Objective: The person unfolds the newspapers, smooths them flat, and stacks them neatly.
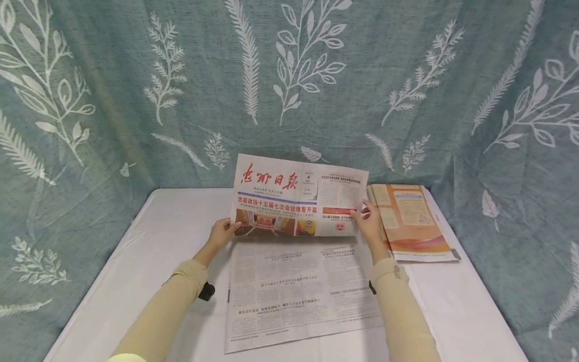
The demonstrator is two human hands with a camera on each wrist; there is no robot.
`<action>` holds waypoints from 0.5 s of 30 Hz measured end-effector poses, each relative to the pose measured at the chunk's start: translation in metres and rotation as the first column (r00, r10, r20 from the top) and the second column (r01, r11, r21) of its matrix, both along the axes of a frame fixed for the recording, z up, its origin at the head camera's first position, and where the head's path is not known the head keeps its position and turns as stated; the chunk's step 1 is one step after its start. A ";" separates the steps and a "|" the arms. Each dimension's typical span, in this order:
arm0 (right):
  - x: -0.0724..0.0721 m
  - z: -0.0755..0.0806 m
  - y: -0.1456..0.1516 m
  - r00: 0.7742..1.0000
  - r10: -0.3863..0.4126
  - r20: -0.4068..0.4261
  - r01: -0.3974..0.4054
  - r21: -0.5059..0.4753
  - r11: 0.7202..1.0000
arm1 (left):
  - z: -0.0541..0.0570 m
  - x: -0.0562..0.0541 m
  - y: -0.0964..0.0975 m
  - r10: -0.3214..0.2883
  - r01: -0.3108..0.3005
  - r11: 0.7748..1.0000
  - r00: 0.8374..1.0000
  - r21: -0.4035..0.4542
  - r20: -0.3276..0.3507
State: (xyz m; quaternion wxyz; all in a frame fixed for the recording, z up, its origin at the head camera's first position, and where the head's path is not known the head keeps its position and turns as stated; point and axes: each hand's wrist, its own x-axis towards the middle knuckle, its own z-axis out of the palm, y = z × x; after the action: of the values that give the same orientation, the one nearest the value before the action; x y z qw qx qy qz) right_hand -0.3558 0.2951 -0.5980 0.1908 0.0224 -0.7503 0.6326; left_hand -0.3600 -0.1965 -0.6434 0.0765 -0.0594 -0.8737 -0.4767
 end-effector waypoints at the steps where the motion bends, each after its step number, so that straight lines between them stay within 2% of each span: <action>1: -0.003 -0.011 0.004 1.000 0.010 0.011 -0.010 0.012 1.000 | 0.003 0.003 0.003 0.013 -0.013 1.000 1.000 0.013 -0.004; 2: 0.000 -0.014 0.004 0.999 0.036 0.037 -0.036 0.011 0.999 | 0.007 0.006 0.005 0.020 -0.020 0.999 1.000 0.035 -0.014; 3: 0.010 -0.004 0.001 0.990 0.063 0.126 -0.067 0.028 0.997 | 0.013 0.010 0.008 0.029 -0.029 0.999 1.000 0.042 -0.002; 4: 0.024 0.009 -0.005 0.976 0.095 0.196 -0.105 0.039 0.994 | -0.002 0.001 0.005 0.049 -0.049 0.998 0.999 0.040 -0.012; 5: 0.038 0.024 -0.012 0.959 0.144 0.245 -0.161 0.051 0.986 | 0.001 0.003 0.007 0.060 -0.060 0.997 0.998 0.044 -0.008; 6: 0.050 0.036 -0.019 0.953 0.159 0.259 -0.181 0.063 0.981 | 0.001 0.004 0.008 0.070 -0.068 0.996 0.997 0.065 -0.028; 9: 0.082 0.076 -0.034 0.927 0.227 0.298 -0.276 0.132 0.952 | -0.002 0.004 0.010 0.129 -0.127 0.991 0.991 0.032 -0.040; 10: 0.088 0.080 -0.036 0.932 0.253 0.259 -0.293 0.129 0.947 | -0.007 0.001 0.010 0.155 -0.155 0.988 0.986 0.012 -0.067; 11: 0.092 0.084 -0.036 0.935 0.257 0.245 -0.296 0.139 0.945 | -0.011 0.000 0.010 0.168 -0.169 0.986 0.984 -0.007 -0.061; 12: 0.091 0.083 -0.035 0.940 0.255 0.224 -0.291 0.145 0.946 | -0.015 -0.001 0.010 0.187 -0.190 0.982 0.978 -0.021 -0.088; 13: 0.085 0.072 -0.031 0.950 0.271 0.156 -0.294 0.148 0.944 | -0.015 0.000 0.010 0.206 -0.210 0.977 0.974 -0.033 -0.094; 14: 0.081 0.065 -0.028 0.958 0.259 0.126 -0.278 0.170 0.945 | -0.010 0.004 0.011 0.201 -0.204 0.978 0.977 -0.044 -0.072; 15: 0.077 0.057 -0.026 0.968 0.227 0.107 -0.244 0.193 0.950 | -0.010 0.005 0.012 0.209 -0.213 0.976 0.974 -0.041 -0.082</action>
State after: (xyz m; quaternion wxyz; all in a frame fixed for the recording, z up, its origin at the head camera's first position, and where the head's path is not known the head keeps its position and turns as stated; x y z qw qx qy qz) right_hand -0.2792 0.2687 -0.5406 0.0791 0.1051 -0.8104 0.5709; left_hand -0.3551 -0.1843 -0.6537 0.1588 0.0135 -0.8829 -0.4416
